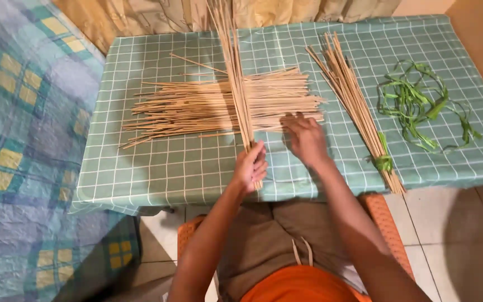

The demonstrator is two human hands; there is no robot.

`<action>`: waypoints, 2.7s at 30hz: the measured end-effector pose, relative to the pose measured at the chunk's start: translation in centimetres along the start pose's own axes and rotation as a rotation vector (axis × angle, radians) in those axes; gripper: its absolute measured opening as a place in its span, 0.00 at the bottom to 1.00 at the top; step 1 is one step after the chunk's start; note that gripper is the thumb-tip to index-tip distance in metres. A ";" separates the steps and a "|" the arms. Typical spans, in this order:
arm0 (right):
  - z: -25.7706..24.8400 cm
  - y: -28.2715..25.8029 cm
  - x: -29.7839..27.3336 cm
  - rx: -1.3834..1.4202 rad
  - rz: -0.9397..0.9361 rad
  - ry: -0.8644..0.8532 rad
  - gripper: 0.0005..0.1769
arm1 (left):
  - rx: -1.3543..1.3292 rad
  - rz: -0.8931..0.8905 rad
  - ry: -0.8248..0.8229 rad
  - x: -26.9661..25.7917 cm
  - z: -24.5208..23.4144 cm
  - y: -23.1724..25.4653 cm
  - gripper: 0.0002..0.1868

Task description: The person is gathering thin wooden sticks into bundles and securing them by tying green plant-based strips around them.

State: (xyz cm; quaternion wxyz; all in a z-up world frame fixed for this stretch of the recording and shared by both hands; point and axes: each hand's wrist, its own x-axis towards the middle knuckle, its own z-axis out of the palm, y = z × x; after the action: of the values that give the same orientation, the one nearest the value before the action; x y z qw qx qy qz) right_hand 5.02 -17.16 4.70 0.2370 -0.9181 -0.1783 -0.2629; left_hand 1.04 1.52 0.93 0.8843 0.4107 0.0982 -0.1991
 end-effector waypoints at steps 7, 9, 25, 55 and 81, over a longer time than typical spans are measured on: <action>3.4 3.5 1.3 -0.303 -0.180 0.044 0.12 | -0.052 -0.044 0.112 -0.5 0.7 0.8 0.16; 2.8 3.3 2.0 -0.314 -0.162 0.044 0.08 | -0.097 -0.073 0.131 0.1 0.0 0.2 0.15; -6.6 6.3 -3.6 -0.519 0.165 0.058 0.28 | -0.030 -0.021 0.059 0.5 -0.5 -1.2 0.15; 2.0 -8.4 -6.4 0.484 0.272 0.350 0.05 | 0.341 0.239 0.143 -0.7 2.8 -1.2 0.29; -2.5 -5.7 -7.7 0.881 -0.008 -0.341 0.68 | 0.205 0.166 0.060 -1.5 2.2 -0.1 0.24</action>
State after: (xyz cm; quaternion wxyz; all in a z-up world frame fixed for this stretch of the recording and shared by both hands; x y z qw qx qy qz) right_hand -4.72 -15.38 4.17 0.5703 -0.7596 -0.3126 -0.0084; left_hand -0.35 0.22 2.76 0.8478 0.5115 0.0692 -0.1218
